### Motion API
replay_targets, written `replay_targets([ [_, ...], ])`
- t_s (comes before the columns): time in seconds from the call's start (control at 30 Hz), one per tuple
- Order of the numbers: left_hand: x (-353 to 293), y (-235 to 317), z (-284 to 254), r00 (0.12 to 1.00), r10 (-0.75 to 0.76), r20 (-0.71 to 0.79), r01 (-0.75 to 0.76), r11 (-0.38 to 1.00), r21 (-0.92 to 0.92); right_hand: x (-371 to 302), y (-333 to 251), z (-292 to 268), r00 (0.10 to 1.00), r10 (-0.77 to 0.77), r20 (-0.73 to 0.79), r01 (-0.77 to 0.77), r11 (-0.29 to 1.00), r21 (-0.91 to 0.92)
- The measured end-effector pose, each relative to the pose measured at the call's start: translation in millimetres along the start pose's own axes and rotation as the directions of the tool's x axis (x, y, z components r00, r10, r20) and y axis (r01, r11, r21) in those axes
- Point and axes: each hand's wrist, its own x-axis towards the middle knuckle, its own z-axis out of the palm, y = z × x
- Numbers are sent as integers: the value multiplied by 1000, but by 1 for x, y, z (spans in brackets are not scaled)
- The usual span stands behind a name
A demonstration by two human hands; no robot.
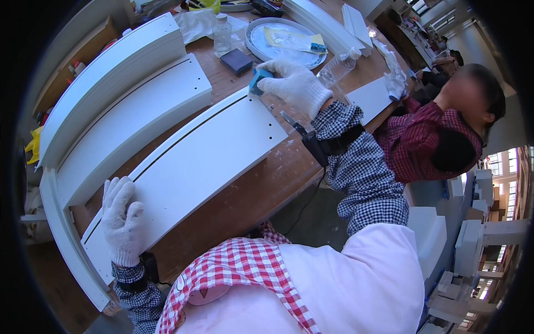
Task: Sanding and cleaning the edges of white furniture boards.
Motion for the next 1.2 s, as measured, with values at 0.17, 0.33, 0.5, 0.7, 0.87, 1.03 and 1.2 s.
replay_targets([
  [0.17,-3,-2,1,1000,-5,-6,5,1000,-6,-51,3,-14,963,246,110,-263,949,175],
  [0.33,-5,-2,0,1000,-25,-6,25,1000,-12,-109,23,-25,980,190,54,-197,962,191],
  [0.5,-4,1,1,999,-38,-10,38,999,-17,-135,31,-23,973,231,-14,-212,913,349],
  [0.7,-6,3,0,997,-79,-6,79,997,-9,-131,33,2,969,168,-182,-90,923,374],
  [0.87,-6,-3,1,999,-49,12,49,999,24,-142,39,2,965,205,-162,-143,933,330],
  [1.03,-7,-1,1,998,-68,-4,68,998,19,-145,40,13,938,174,-299,-31,903,428],
  [1.2,-6,0,2,996,-88,1,88,996,20,-149,34,21,933,103,-344,-26,975,219],
])
